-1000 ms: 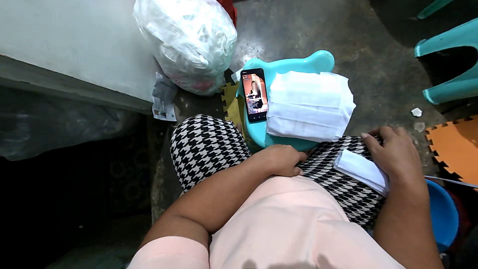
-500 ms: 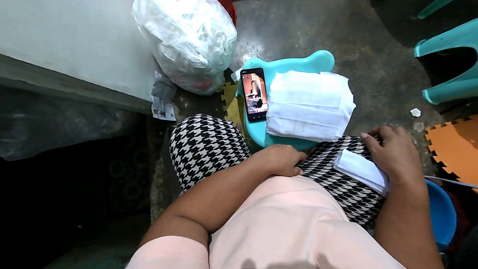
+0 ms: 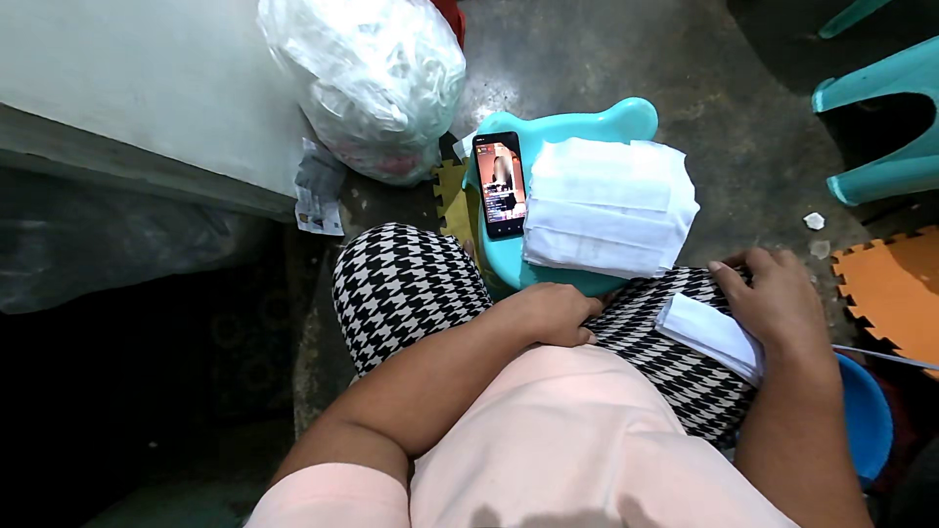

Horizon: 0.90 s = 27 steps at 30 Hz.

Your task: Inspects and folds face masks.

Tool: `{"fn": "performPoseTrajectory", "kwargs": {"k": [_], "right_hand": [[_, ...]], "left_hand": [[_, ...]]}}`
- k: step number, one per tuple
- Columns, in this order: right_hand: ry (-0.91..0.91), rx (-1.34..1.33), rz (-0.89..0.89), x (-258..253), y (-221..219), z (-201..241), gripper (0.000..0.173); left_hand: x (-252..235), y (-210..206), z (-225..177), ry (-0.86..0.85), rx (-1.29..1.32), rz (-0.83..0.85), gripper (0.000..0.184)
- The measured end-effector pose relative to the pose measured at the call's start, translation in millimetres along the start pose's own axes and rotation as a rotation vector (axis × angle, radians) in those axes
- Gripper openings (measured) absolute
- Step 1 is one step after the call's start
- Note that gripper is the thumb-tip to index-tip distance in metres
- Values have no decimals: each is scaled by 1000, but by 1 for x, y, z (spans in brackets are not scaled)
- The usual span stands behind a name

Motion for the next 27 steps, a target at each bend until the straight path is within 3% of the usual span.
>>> {"fn": "performPoseTrajectory", "kwargs": {"k": [27], "right_hand": [[-10, -4, -2, 2, 2, 2, 43]], "left_hand": [[3, 1, -2, -5, 15, -12, 43]]}}
Point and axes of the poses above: each hand's wrist, its own x-axis away from the middle knuckle, its own y-axis out of the back of the hand, z = x × y, the point moved 10 cm from there along -x, towards the middle knuckle, and after that the axes turned 2 degrees about -y, right-handed, at the moved point
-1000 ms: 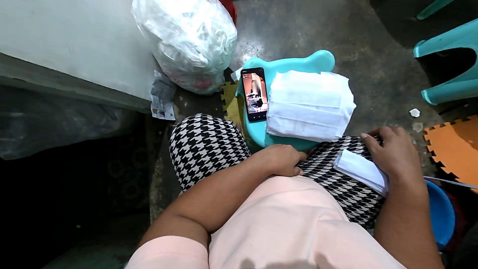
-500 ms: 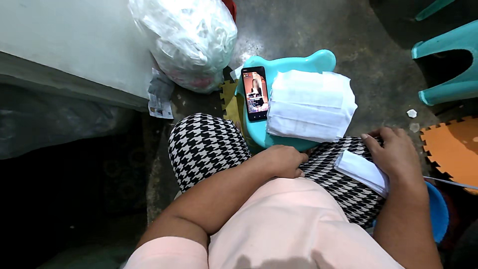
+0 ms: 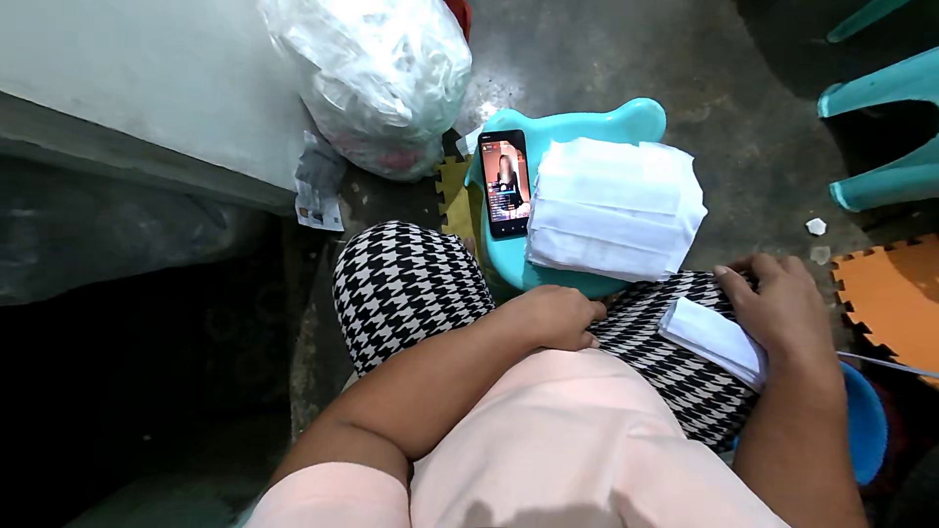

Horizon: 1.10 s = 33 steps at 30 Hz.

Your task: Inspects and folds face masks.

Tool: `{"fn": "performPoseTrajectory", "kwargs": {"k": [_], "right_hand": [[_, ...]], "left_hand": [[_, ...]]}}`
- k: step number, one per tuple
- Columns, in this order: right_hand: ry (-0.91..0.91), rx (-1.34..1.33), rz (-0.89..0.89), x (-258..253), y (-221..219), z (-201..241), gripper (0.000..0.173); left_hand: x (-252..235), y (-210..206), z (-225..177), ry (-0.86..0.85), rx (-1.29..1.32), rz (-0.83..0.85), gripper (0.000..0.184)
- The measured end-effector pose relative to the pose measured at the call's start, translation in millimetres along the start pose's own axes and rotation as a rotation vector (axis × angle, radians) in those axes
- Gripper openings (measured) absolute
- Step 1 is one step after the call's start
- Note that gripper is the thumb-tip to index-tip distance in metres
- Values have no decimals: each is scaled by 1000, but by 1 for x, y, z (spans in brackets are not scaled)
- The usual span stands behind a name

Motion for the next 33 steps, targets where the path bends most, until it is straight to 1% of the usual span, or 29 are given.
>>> {"fn": "performPoseTrajectory", "kwargs": {"k": [16, 33], "right_hand": [[13, -9, -10, -1, -1, -3, 43], [16, -2, -11, 0, 1, 0, 44]], "left_hand": [[-3, -3, 2, 10, -8, 22, 44], [0, 0, -1, -13, -7, -12, 42]]}}
Point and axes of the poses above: each hand's wrist, its own x-axis away from the middle knuckle, its own y-axis out of the back of the hand, z = x × y, the point moved 10 cm from there along -x, towards the middle knuckle, and after that the axes turned 2 degrees about -y, right-handed, at the moved point
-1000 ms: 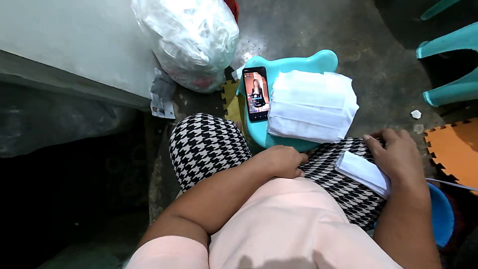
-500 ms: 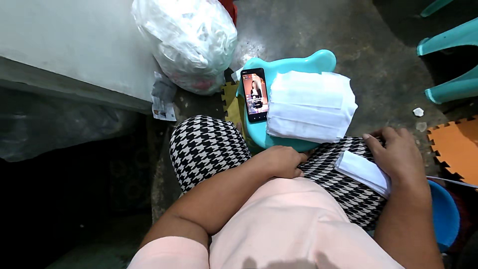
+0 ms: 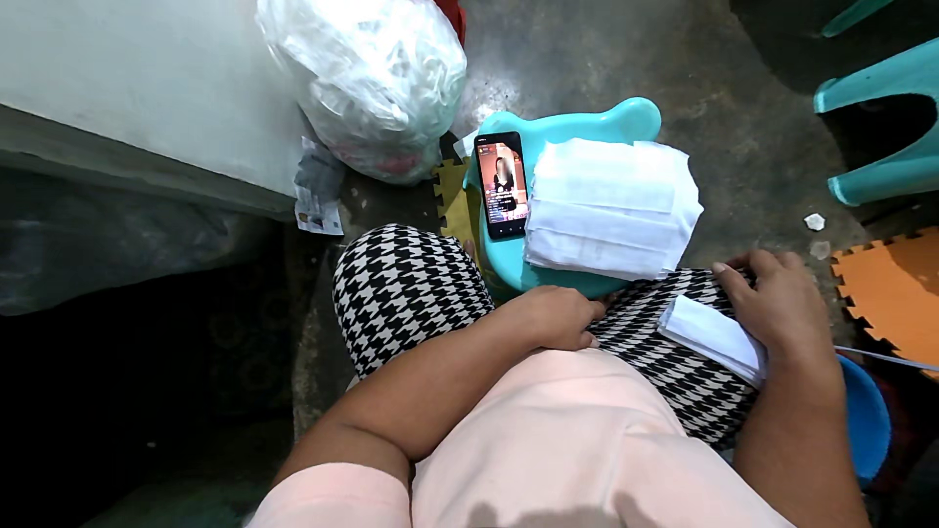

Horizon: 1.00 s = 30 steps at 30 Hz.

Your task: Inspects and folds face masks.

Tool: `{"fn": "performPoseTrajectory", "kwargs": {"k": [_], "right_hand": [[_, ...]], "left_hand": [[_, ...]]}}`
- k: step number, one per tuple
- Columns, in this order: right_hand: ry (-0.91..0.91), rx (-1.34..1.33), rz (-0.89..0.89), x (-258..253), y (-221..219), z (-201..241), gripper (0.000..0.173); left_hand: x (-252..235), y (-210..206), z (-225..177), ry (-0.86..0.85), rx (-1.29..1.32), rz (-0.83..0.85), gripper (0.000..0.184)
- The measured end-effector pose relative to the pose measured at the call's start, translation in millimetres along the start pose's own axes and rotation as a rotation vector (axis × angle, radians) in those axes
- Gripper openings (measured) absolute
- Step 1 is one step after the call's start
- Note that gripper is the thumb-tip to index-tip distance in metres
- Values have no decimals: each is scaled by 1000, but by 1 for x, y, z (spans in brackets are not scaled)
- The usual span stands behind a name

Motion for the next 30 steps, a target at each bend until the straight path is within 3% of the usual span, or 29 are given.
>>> {"fn": "performPoseTrajectory", "kwargs": {"k": [30], "right_hand": [[-41, -2, -19, 16, 8, -7, 43]], "left_hand": [[6, -4, -11, 10, -77, -3, 44]]}}
Point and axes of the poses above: each hand's wrist, its own x-axis away from the middle knuckle, its own y-axis out of the back of the hand, z = x × y, the point moved 10 cm from there along -x, towards the middle knuckle, and after that the axes turned 2 degrees about -y, right-handed, at the moved point
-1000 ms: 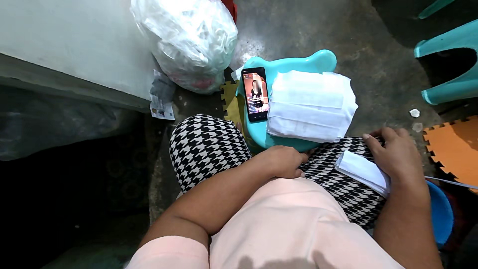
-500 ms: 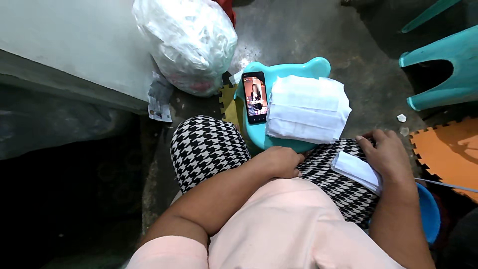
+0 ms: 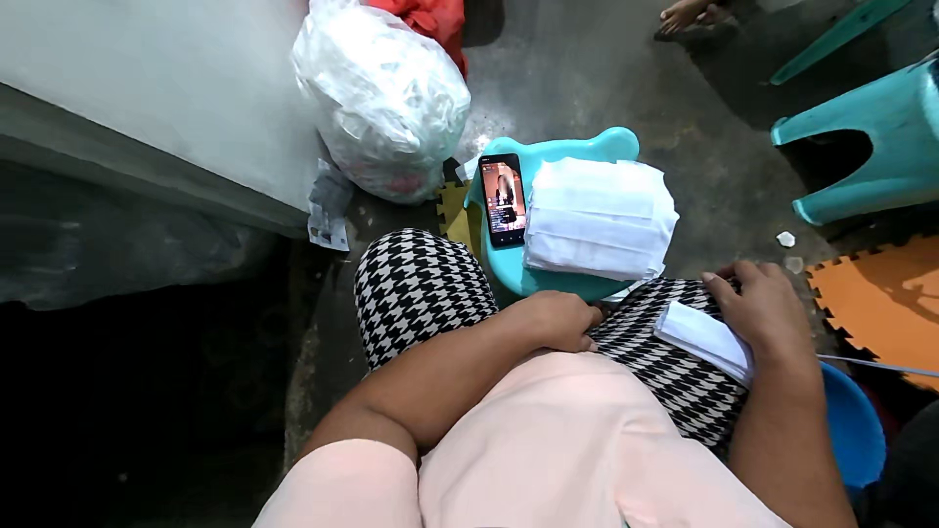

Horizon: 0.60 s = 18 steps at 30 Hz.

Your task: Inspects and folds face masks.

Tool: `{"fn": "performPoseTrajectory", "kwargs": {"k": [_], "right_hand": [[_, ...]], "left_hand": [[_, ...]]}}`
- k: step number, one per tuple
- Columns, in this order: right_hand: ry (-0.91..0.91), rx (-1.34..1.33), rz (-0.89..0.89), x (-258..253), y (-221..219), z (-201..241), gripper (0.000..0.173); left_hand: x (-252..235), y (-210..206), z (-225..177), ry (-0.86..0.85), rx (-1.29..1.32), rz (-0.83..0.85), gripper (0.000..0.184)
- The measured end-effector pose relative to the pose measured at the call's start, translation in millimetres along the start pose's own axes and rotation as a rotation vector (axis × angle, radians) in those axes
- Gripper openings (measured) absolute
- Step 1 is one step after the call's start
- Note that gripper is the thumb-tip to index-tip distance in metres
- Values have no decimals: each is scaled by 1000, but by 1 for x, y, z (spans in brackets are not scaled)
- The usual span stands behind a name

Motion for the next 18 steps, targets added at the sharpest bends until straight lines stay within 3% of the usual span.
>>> {"fn": "performPoseTrajectory", "kwargs": {"k": [18], "right_hand": [[-43, -107, -114, 46, 15, -45, 44]], "left_hand": [[-10, -25, -15, -12, -95, 7, 45]]}}
Point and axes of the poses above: each hand's wrist, its own x-axis away from the middle knuckle, its own y-axis out of the back of the hand, z = x × y, the point moved 10 cm from there along -x, towards the middle knuckle, and after that the axes turned 2 degrees about -y, right-handed, at the moved point
